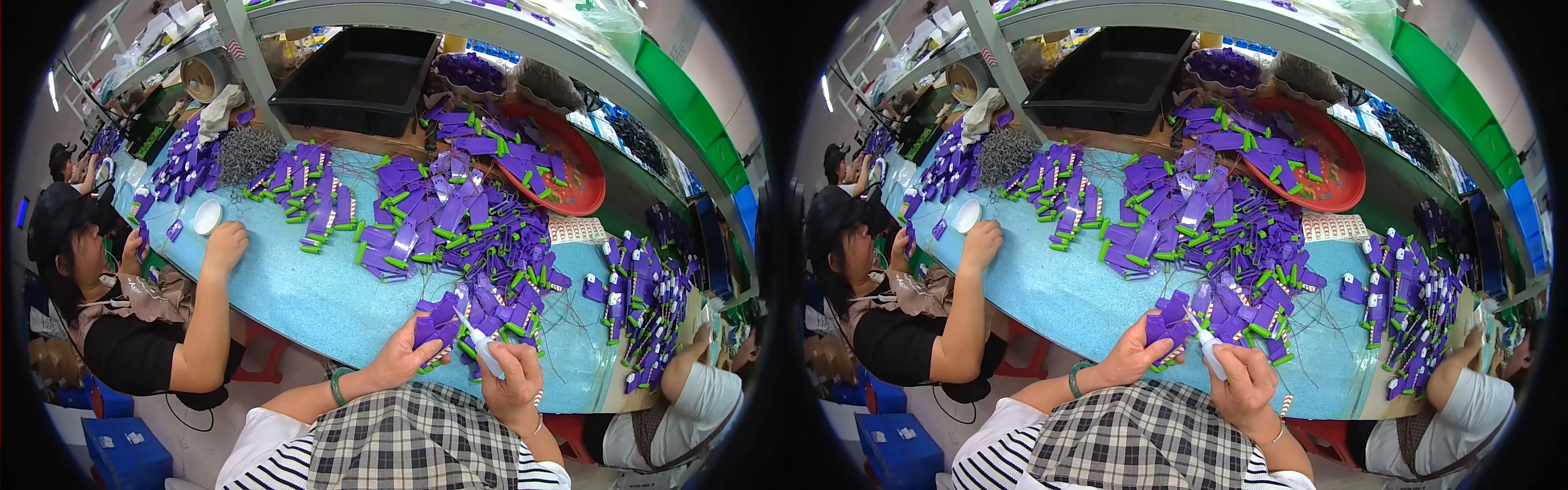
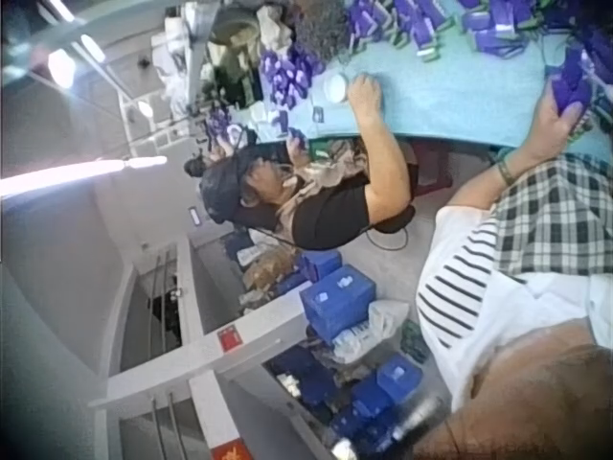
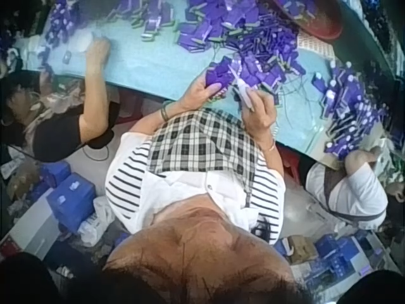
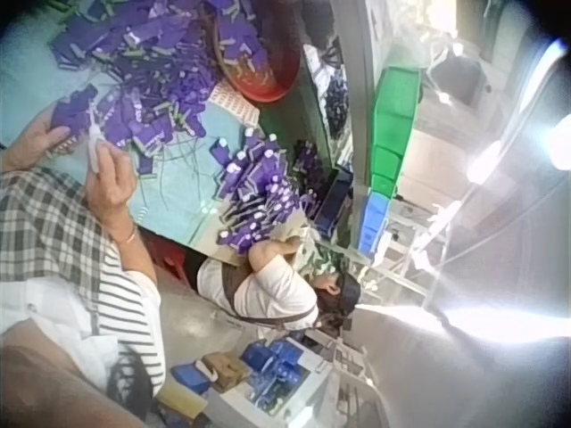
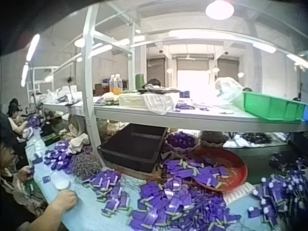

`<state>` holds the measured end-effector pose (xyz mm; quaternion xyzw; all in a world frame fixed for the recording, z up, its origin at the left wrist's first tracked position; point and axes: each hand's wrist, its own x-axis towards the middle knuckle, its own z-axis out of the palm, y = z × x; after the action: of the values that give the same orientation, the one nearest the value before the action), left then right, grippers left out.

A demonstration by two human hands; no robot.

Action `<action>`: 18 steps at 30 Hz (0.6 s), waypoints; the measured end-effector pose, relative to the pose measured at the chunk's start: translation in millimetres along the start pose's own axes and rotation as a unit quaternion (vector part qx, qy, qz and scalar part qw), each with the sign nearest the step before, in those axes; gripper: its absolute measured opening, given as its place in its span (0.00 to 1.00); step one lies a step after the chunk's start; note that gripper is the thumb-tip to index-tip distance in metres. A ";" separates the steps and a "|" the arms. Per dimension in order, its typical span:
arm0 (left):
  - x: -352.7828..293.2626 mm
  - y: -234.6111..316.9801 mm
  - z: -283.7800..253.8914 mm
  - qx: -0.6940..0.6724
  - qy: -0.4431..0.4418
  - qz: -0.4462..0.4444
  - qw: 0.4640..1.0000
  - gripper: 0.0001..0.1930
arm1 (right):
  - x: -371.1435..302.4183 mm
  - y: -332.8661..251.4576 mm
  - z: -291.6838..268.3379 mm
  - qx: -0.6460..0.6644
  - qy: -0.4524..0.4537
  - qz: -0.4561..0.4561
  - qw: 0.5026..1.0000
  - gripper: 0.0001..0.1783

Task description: The person assembles toy components by picking up plastic parts, applying glue from an applicator bottle, and attaching pieces together by hand.

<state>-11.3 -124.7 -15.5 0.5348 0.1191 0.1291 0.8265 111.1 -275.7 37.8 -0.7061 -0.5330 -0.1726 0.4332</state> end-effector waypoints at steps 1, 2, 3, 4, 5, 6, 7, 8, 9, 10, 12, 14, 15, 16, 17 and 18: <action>-0.5 2.3 0.8 -0.001 -0.001 0.000 1.000 0.16 | 0.1 0.2 -0.3 -0.002 -0.002 -0.002 1.000 0.23; -1.4 4.1 0.8 0.015 -0.014 -0.006 1.000 0.17 | 0.3 0.4 -0.6 -0.004 -0.004 -0.004 1.000 0.23; -2.0 5.1 0.1 0.030 -0.027 -0.012 0.999 0.17 | 0.4 0.7 -0.7 -0.005 -0.005 -0.003 1.000 0.23; -2.0 5.0 -1.9 0.045 -0.028 -0.025 0.998 0.17 | 0.8 0.7 -0.3 -0.005 -0.003 -0.007 1.000 0.23; -1.5 2.6 -2.3 0.044 -0.028 -0.024 0.998 0.17 | 0.9 0.7 0.1 -0.004 -0.002 -0.010 1.000 0.23; -1.1 -1.3 -1.6 0.030 -0.011 -0.007 0.999 0.17 | 0.2 0.9 0.6 -0.004 -0.002 -0.010 1.000 0.23; -1.2 -4.3 0.1 0.015 0.006 0.010 1.000 0.17 | -0.9 1.3 1.1 -0.001 -0.002 -0.011 1.000 0.23; -1.4 -6.6 3.1 0.014 0.027 0.012 0.999 0.17 | -1.9 1.2 1.2 0.003 -0.001 -0.011 1.000 0.23; -0.8 -7.7 5.6 0.014 0.028 0.013 0.999 0.17 | -3.4 0.1 0.5 0.003 -0.002 -0.013 1.000 0.23; 0.0 -8.6 8.4 -0.002 0.044 0.021 0.999 0.17 | -5.6 -1.5 -1.4 0.004 -0.011 0.001 1.000 0.23; 1.9 -7.6 7.0 -0.007 0.071 0.011 0.997 0.16 | -7.2 -4.0 -4.5 0.004 -0.022 0.014 1.000 0.24; 3.1 -12.8 4.9 0.020 0.072 0.023 0.997 0.17 | -6.1 -5.7 -5.7 -0.013 -0.017 0.002 1.000 0.24; 3.1 -15.0 5.3 0.048 0.071 0.034 0.996 0.17 | -5.3 -5.7 -5.0 -0.013 -0.017 0.001 1.000 0.24; 1.0 -13.9 10.1 0.036 0.074 0.016 0.997 0.18 | -5.1 -5.9 -4.2 -0.003 -0.022 0.001 1.000 0.25; 1.0 -14.5 10.1 0.036 0.073 0.016 0.997 0.18 | -4.8 -5.8 -3.4 0.006 -0.028 0.002 1.000 0.25; 1.1 -15.4 9.9 0.053 0.068 0.021 0.996 0.19 | -4.2 -5.1 -2.2 0.005 -0.027 0.003 1.000 0.25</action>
<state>-5.7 -138.8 -25.7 0.5707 0.1702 0.1761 0.7838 105.4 -279.7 38.3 -0.7096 -0.5437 -0.1492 0.4226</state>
